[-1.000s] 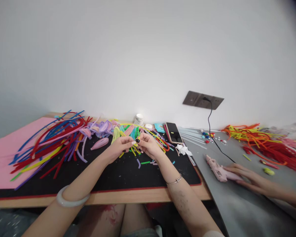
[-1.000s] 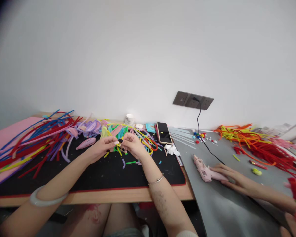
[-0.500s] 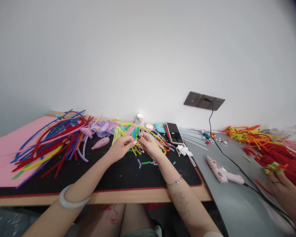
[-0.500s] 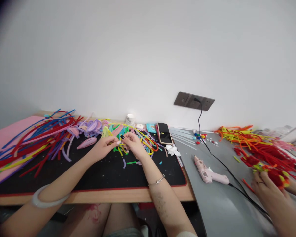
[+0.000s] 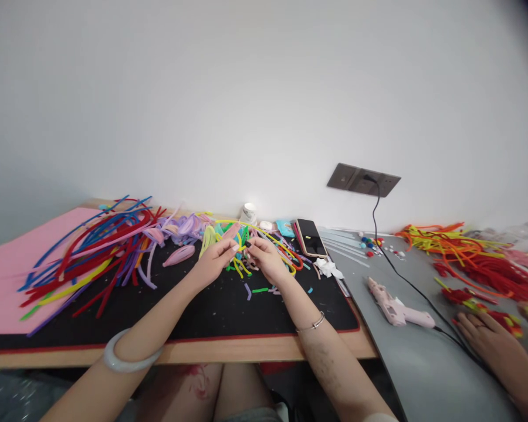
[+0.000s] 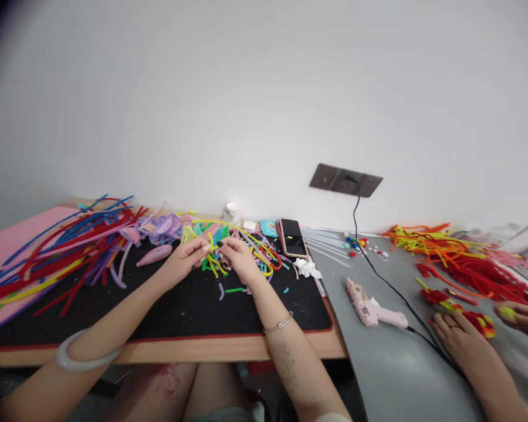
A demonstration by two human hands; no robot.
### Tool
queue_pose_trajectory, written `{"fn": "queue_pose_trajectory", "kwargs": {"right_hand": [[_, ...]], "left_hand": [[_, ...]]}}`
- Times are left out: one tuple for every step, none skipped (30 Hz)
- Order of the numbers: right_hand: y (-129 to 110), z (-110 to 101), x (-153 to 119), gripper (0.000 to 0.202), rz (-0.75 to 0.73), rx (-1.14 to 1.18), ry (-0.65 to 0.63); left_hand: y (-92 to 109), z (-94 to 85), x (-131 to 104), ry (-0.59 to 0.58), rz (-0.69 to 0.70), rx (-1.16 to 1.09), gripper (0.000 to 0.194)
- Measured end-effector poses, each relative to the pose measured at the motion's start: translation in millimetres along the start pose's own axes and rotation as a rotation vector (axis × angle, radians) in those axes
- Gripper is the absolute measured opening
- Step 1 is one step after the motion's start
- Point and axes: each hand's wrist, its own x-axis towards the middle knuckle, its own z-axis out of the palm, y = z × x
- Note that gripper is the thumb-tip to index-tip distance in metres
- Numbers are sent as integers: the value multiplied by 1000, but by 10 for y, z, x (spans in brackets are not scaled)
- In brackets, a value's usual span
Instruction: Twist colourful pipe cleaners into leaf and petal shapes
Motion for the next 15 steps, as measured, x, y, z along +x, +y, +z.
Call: {"fn": "queue_pose_trajectory", "kwargs": {"right_hand": [[1, -2, 1, 31, -10, -18, 9], [2, -1, 1, 31, -16, -31, 14], [1, 4, -1, 32, -20, -37, 16], [0, 11, -5, 32, -22, -34, 15], [-2, 19, -9, 32, -22, -27, 8], [-2, 27, -12, 32, -23, -18, -1], [-1, 33, -14, 32, -25, -9, -10], [4, 36, -13, 32, -29, -3, -20], [12, 34, -9, 32, -30, 1, -31], [23, 28, -2, 32, -30, 1, -37], [37, 19, 7, 33, -28, 0, -35], [52, 7, 18, 33, -26, -5, -23], [67, -6, 29, 34, -26, -15, 0], [80, -19, 40, 35, -31, -29, 30], [91, -29, 49, 35, -41, -48, 64]], "left_hand": [[8, 3, -2, -6, -1, -3, 33], [19, 6, -4, -8, -1, -1, 34], [31, 9, -8, -10, -2, 5, 34], [44, 11, -12, -15, -2, 10, 35], [57, 13, -17, -24, -4, 14, 35], [69, 14, -23, -37, -10, 16, 35], [77, 17, -28, -52, -17, 16, 34], [82, 19, -33, -67, -23, 12, 33], [81, 22, -35, -79, -26, 4, 31], [75, 26, -35, -88, -25, -4, 30], [63, 30, -33, -95, -18, -5, 28], [45, 34, -28, -96, -5, 7, 27], [24, 37, -21, -85, 13, 35, 26], [0, 38, -13, -63, 35, 80, 24], [-25, 38, -5, -28, 57, 139, 23]]}}
